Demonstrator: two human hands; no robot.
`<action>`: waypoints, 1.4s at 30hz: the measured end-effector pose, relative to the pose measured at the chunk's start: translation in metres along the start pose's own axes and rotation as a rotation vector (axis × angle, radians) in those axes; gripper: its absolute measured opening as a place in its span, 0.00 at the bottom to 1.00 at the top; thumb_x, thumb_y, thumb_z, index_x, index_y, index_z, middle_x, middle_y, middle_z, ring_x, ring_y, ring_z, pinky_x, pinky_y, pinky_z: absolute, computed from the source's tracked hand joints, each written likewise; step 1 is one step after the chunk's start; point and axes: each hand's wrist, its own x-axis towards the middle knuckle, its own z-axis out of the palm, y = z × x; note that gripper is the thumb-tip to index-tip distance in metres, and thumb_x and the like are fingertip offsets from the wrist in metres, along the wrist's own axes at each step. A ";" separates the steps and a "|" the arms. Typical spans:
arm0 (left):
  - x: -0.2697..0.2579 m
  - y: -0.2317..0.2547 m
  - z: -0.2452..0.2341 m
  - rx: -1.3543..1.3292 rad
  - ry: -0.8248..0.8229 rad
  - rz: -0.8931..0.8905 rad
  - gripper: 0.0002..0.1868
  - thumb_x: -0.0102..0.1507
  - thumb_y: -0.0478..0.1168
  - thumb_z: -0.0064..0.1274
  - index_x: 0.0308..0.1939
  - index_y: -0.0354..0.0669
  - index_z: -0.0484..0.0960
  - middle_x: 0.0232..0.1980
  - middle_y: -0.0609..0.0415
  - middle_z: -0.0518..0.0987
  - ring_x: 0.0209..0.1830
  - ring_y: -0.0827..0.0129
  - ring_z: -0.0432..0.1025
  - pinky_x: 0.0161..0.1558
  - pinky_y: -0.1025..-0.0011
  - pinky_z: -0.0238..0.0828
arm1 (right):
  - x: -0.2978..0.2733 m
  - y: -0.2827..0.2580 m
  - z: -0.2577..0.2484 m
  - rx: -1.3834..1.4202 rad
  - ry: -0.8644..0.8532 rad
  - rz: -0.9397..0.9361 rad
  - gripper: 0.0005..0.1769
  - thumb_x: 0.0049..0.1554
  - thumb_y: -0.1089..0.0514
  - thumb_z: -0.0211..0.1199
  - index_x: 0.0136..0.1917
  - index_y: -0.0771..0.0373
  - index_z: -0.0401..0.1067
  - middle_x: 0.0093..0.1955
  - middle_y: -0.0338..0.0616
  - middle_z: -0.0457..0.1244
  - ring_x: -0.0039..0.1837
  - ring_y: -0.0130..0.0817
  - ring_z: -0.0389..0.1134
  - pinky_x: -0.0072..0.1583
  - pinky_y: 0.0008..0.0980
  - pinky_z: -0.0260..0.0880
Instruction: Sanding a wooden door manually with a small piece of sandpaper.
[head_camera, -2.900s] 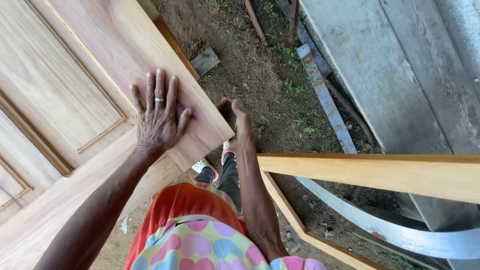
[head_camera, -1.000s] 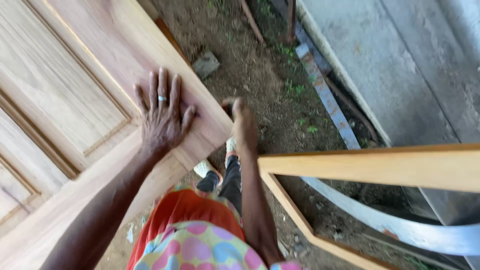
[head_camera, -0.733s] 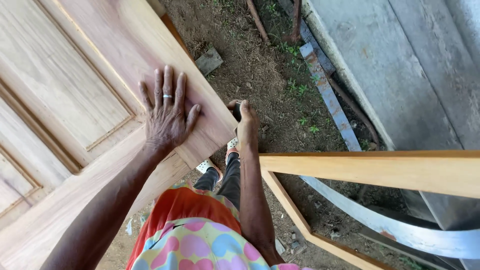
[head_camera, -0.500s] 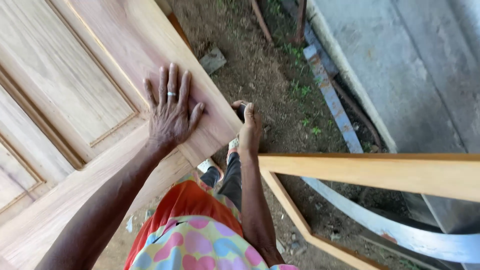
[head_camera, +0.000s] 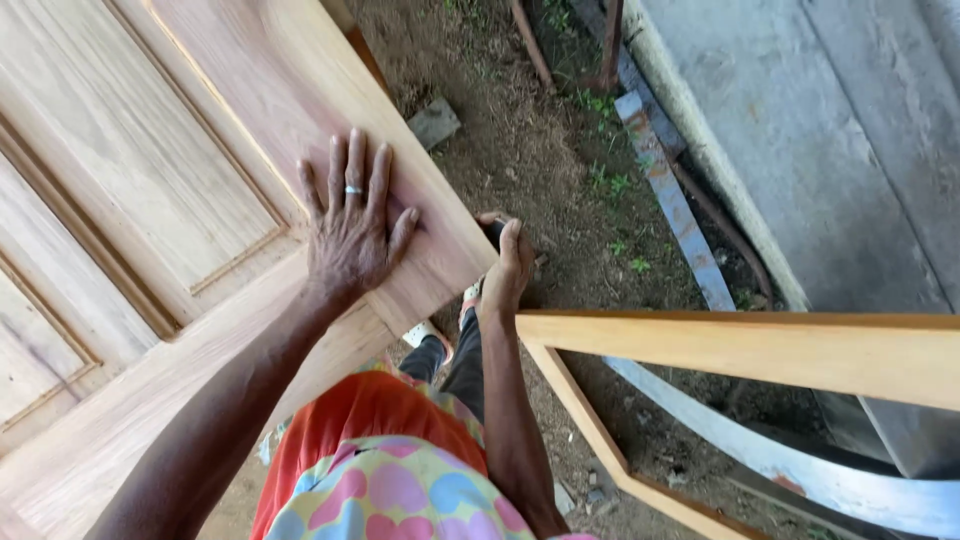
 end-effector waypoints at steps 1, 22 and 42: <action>-0.001 0.002 -0.001 -0.001 -0.008 -0.012 0.44 0.73 0.62 0.41 0.84 0.40 0.50 0.86 0.38 0.42 0.87 0.46 0.33 0.78 0.36 0.18 | -0.005 0.005 -0.002 -0.103 0.038 -0.115 0.26 0.69 0.41 0.51 0.50 0.64 0.76 0.51 0.44 0.68 0.53 0.36 0.69 0.59 0.36 0.71; 0.001 -0.004 0.010 0.033 0.006 0.009 0.43 0.74 0.62 0.38 0.84 0.40 0.49 0.87 0.39 0.42 0.88 0.47 0.33 0.79 0.37 0.17 | 0.028 0.016 -0.011 -0.025 0.024 0.217 0.25 0.69 0.40 0.49 0.56 0.63 0.73 0.51 0.50 0.70 0.51 0.39 0.73 0.51 0.37 0.75; 0.042 0.070 0.019 -0.071 -0.098 0.706 0.13 0.67 0.51 0.49 0.37 0.47 0.81 0.36 0.54 0.75 0.45 0.61 0.70 0.67 0.43 0.57 | 0.071 0.048 -0.189 0.286 -0.040 0.396 0.23 0.69 0.41 0.47 0.59 0.60 0.71 0.53 0.45 0.69 0.50 0.39 0.73 0.52 0.49 0.77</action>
